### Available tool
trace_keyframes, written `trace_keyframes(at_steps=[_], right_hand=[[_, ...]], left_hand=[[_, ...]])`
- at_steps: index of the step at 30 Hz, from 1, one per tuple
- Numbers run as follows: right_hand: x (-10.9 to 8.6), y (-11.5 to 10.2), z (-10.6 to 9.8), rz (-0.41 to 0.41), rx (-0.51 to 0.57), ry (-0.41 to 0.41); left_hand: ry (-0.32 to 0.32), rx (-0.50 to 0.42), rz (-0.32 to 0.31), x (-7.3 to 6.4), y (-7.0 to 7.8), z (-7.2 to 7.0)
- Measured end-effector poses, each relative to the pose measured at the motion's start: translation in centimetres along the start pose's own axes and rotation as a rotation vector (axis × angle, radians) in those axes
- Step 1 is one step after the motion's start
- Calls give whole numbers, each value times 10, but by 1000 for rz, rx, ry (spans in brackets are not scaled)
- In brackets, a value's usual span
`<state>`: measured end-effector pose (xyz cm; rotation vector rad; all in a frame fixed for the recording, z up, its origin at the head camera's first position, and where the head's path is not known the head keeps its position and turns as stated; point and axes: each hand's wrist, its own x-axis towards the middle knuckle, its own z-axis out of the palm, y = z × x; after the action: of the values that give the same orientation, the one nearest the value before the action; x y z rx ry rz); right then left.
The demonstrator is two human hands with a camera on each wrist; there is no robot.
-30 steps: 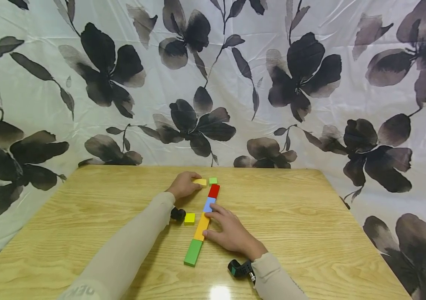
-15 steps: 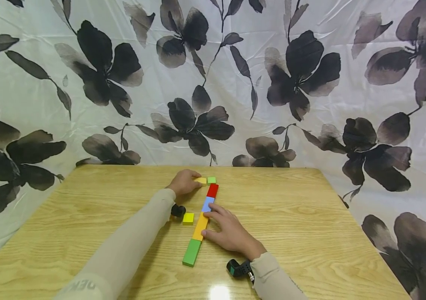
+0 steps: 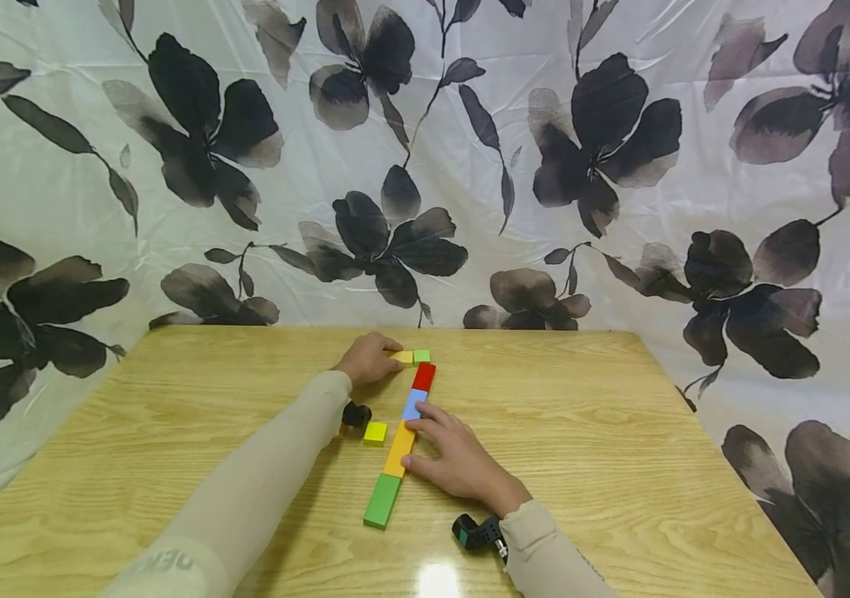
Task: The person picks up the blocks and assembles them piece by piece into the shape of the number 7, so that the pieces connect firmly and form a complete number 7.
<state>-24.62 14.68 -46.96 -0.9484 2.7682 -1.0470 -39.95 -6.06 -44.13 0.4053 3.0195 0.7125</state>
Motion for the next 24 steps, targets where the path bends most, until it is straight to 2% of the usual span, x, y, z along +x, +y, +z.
trace_keyframes(at_steps=[10, 24], right_hand=[[-1, 0, -2, 4, 4, 7], [0, -1, 0, 2, 5, 9]], left_hand=[[-46, 44, 26, 0, 1, -7], [-41, 69, 72, -2, -11, -13]])
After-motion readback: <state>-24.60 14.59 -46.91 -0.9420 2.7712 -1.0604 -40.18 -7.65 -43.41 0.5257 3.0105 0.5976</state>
